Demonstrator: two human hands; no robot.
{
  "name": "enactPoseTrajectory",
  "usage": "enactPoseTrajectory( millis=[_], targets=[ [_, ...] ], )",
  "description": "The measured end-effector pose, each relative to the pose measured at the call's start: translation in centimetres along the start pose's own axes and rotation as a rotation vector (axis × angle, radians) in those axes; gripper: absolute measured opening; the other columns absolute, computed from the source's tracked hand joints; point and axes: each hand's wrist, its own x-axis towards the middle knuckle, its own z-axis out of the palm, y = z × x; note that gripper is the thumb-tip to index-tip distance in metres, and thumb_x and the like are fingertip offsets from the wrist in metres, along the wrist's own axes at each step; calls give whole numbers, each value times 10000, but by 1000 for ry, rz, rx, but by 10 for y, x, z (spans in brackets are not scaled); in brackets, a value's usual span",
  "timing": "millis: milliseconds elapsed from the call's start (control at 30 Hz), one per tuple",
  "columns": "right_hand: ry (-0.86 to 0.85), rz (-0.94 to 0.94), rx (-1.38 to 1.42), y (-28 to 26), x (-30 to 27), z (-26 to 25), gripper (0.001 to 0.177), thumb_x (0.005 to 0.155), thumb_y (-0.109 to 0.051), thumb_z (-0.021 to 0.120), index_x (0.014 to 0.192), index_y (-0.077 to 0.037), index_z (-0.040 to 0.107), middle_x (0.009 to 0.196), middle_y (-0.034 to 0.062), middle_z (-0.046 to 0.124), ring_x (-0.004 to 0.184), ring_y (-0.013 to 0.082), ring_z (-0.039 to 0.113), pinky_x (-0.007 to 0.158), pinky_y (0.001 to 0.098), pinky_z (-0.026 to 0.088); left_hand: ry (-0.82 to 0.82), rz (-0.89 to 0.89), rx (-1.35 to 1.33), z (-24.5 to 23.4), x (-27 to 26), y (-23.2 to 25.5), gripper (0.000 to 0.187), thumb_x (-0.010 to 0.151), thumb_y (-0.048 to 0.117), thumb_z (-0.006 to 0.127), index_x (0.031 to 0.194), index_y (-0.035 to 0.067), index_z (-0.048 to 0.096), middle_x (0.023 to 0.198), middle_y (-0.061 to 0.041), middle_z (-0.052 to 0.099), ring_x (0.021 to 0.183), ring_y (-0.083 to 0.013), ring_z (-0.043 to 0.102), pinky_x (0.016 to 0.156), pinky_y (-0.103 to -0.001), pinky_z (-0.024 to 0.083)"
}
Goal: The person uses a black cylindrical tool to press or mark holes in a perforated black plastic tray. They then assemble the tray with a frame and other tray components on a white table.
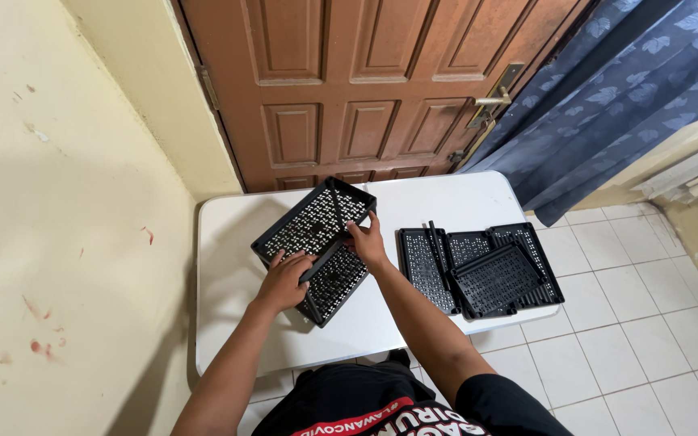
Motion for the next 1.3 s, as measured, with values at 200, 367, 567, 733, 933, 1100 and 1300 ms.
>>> enactPoseTrajectory(
  millis=[200, 367, 567, 733, 933, 1100, 1300],
  targets=[
    [-1, 10, 2, 7, 8, 0, 858, 962, -172, 660, 1595, -96, 86, 1053, 169, 729, 695, 175, 717, 547, 287, 524, -27, -28, -34, -6, -3, 0, 498, 821, 70, 709, 1301, 141, 595, 1438, 4, 592, 1435, -227, 439, 1248, -504, 172],
    [65, -24, -100, 6, 17, 0, 928, 923, -130, 683, 1601, -103, 50, 1039, 150, 721, 700, 171, 705, 571, 295, 567, -52, -37, -47, -12, -4, 3, 490, 803, 39, 701, 1277, 138, 626, 1428, 13, 610, 1434, -218, 441, 1248, -499, 165],
    [221, 62, -163, -3, 16, -23, 1063, 890, -133, 732, 1610, -123, -51, 1037, 159, 706, 704, 193, 709, 564, 338, 585, -127, -66, -44, -25, -10, 7, 573, 745, -25, 692, 1277, 189, 675, 1388, 35, 643, 1461, -190, 403, 1264, -497, 50],
    [153, 76, -231, -7, 8, -39, 888, 891, -140, 727, 1586, -83, 177, 1018, 147, 732, 678, 208, 728, 556, 327, 560, -146, -43, -34, -23, -12, 6, 631, 731, -49, 662, 1308, 208, 666, 1348, 30, 664, 1462, -178, 403, 1279, -488, 43],
    [143, 77, -254, -4, 5, -42, 658, 877, -192, 748, 1442, -59, 440, 1003, 118, 746, 663, 186, 739, 545, 317, 563, -104, -16, -38, -17, -14, -1, 538, 721, -57, 661, 1201, 182, 706, 1384, 56, 653, 1479, -212, 391, 1280, -486, 76],
    [140, 74, -228, -1, -1, -44, 629, 871, -224, 781, 1380, -37, 461, 997, 129, 746, 657, 190, 729, 540, 323, 554, -29, -65, 8, -14, -17, -14, 225, 774, 6, 699, 969, 118, 683, 1427, 83, 622, 1511, -301, 308, 1263, -584, 19],
    [135, 60, -206, 7, -27, -40, 658, 879, -250, 791, 1358, 15, 428, 951, 148, 749, 636, 178, 712, 536, 300, 545, 148, -95, 66, -10, -31, -42, 204, 818, 31, 710, 977, 136, 637, 1525, -11, 515, 1554, -338, 223, 1261, -598, 72]
  ],
)
